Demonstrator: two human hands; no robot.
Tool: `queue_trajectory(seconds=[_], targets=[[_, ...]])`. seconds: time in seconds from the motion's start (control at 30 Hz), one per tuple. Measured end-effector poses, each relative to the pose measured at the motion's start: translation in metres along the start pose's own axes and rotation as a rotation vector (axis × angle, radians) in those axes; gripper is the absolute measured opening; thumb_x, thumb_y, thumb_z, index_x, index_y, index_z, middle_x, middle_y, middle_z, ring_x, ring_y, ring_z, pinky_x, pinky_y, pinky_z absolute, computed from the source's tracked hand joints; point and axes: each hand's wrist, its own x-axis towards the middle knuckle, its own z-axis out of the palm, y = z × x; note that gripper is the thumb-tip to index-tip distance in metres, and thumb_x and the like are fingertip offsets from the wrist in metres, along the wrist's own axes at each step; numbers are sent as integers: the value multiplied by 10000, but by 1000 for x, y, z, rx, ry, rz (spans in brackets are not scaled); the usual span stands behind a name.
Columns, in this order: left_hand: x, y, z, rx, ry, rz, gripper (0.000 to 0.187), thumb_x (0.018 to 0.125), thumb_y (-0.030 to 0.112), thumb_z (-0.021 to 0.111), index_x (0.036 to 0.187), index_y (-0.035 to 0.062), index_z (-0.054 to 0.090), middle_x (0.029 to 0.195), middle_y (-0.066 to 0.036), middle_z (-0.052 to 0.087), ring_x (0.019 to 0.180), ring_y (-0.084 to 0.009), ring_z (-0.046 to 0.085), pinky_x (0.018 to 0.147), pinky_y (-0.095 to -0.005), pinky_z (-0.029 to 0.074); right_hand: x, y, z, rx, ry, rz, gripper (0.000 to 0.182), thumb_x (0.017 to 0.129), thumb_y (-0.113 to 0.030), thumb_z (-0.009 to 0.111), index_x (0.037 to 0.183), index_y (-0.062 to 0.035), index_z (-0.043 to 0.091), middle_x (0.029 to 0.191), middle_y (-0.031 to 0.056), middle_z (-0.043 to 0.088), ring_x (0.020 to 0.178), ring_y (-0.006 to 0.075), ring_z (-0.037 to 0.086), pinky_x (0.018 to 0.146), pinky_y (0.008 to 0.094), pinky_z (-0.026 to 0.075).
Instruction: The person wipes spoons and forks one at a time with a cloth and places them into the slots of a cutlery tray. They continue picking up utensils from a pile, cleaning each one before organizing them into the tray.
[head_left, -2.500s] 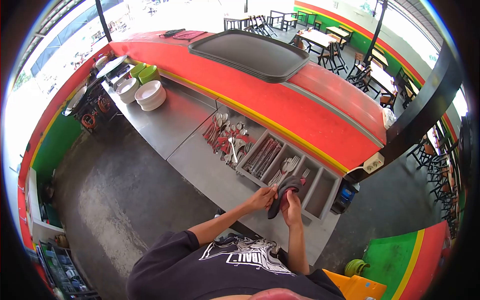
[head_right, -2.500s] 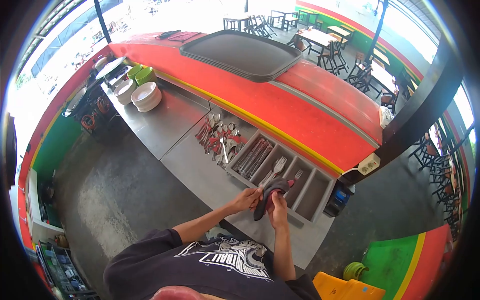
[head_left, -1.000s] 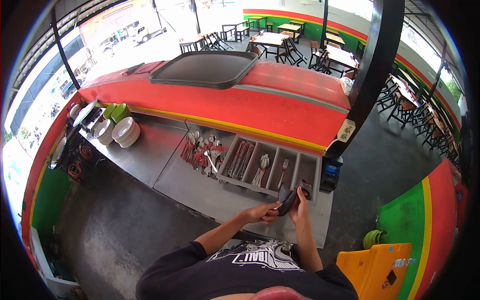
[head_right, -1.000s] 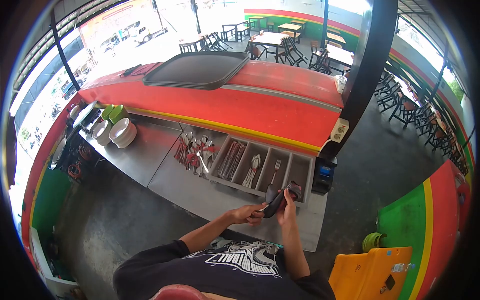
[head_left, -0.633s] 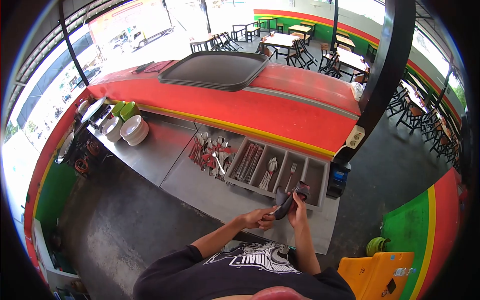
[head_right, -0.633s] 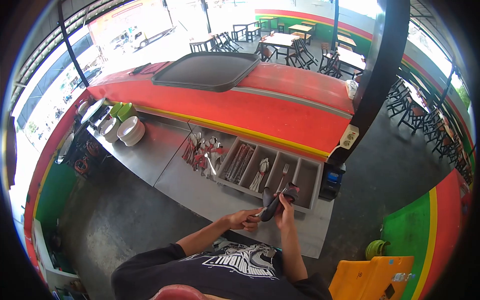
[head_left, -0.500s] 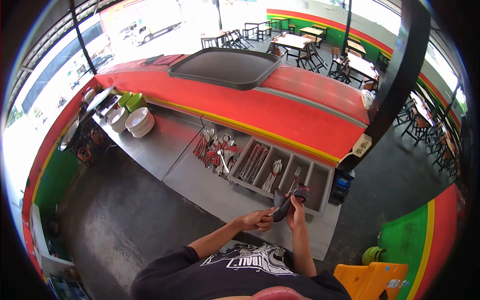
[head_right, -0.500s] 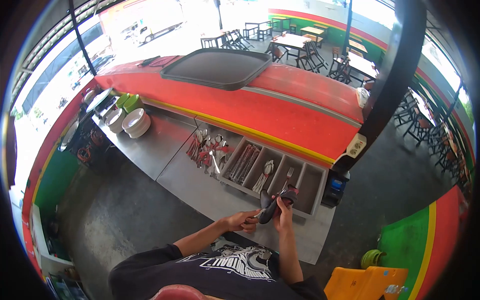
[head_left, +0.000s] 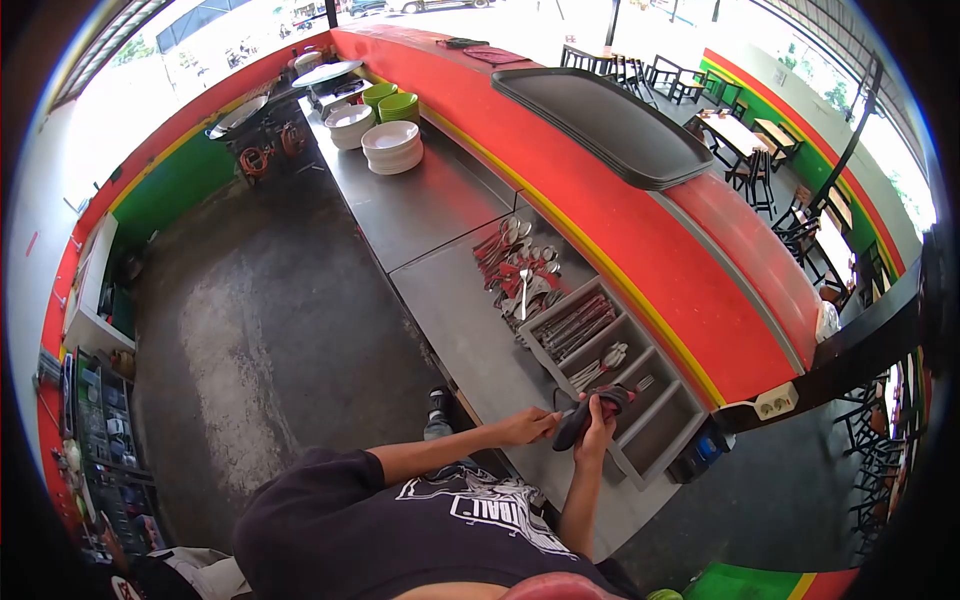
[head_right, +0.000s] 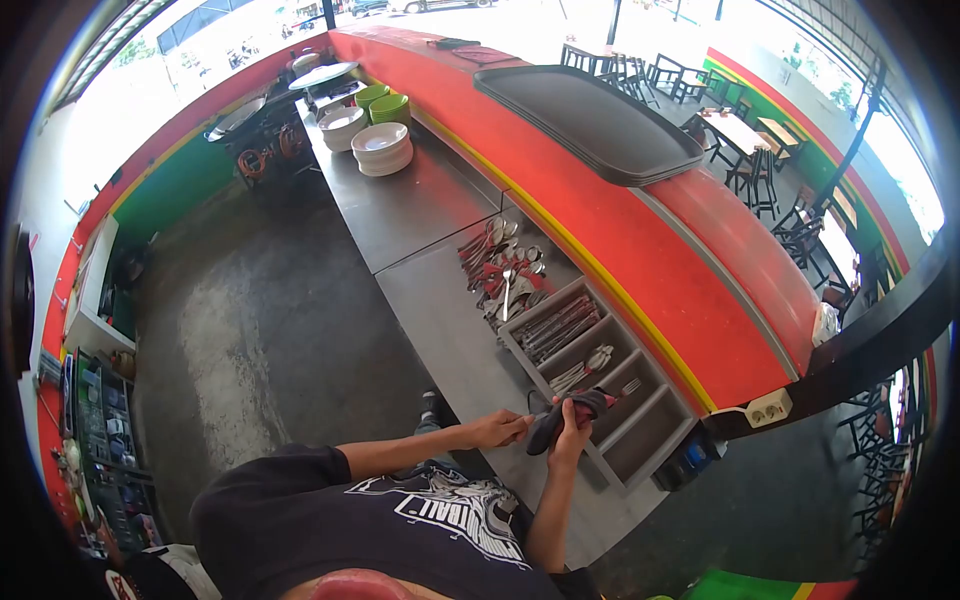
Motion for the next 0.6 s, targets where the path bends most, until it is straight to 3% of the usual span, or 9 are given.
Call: queue_trajectory(seconds=[0.1, 0.2, 0.3, 0.37, 0.47, 0.6], targets=[[1, 7, -6, -4, -25, 11, 561, 1018, 502, 377, 693, 70, 527, 551, 25, 404, 507, -95, 374, 494, -289, 318, 6, -3, 8, 114, 66, 49, 281, 916, -185, 672, 1113, -9, 576, 967, 80, 651, 885, 174, 641, 759, 314, 519], [5, 13, -15, 82, -31, 48, 568, 1018, 505, 375, 683, 68, 514, 554, 22, 400, 513, -99, 367, 501, -291, 322, 14, -12, 9, 184, 137, 147, 227, 918, -204, 668, 1090, -70, 604, 1019, 44, 634, 925, 168, 625, 788, 307, 506], [7, 19, -23, 178, -46, 120, 576, 1021, 504, 370, 674, 61, 493, 558, 20, 387, 526, -105, 351, 517, -300, 328, 19, -12, -2, 86, 75, 78, 244, 911, -200, 674, 1107, -79, 595, 1026, 30, 633, 929, 179, 624, 808, 316, 504], [8, 22, -26, 227, -38, 188, 578, 1027, 495, 364, 666, 57, 471, 558, 24, 364, 537, -106, 338, 531, -311, 329, 17, -14, -4, 110, 100, 77, 237, 904, -214, 681, 1092, -98, 595, 972, -2, 621, 884, 151, 618, 778, 309, 507], [14, 23, -33, 384, -83, 64, 626, 1026, 508, 346, 666, 11, 473, 571, -27, 407, 561, -143, 378, 565, -350, 363, 13, -26, -4, 180, 169, 101, 189, 903, -214, 681, 1051, -126, 604, 894, -27, 597, 790, 117, 610, 702, 294, 513], [15, 31, -37, 479, -92, 117, 633, 1029, 499, 335, 671, -12, 438, 573, -63, 406, 569, -176, 381, 585, -381, 368, 16, -19, -24, 51, 194, 2, 179, 890, -229, 704, 978, -85, 644, 850, -44, 604, 764, 83, 581, 679, 262, 465]])
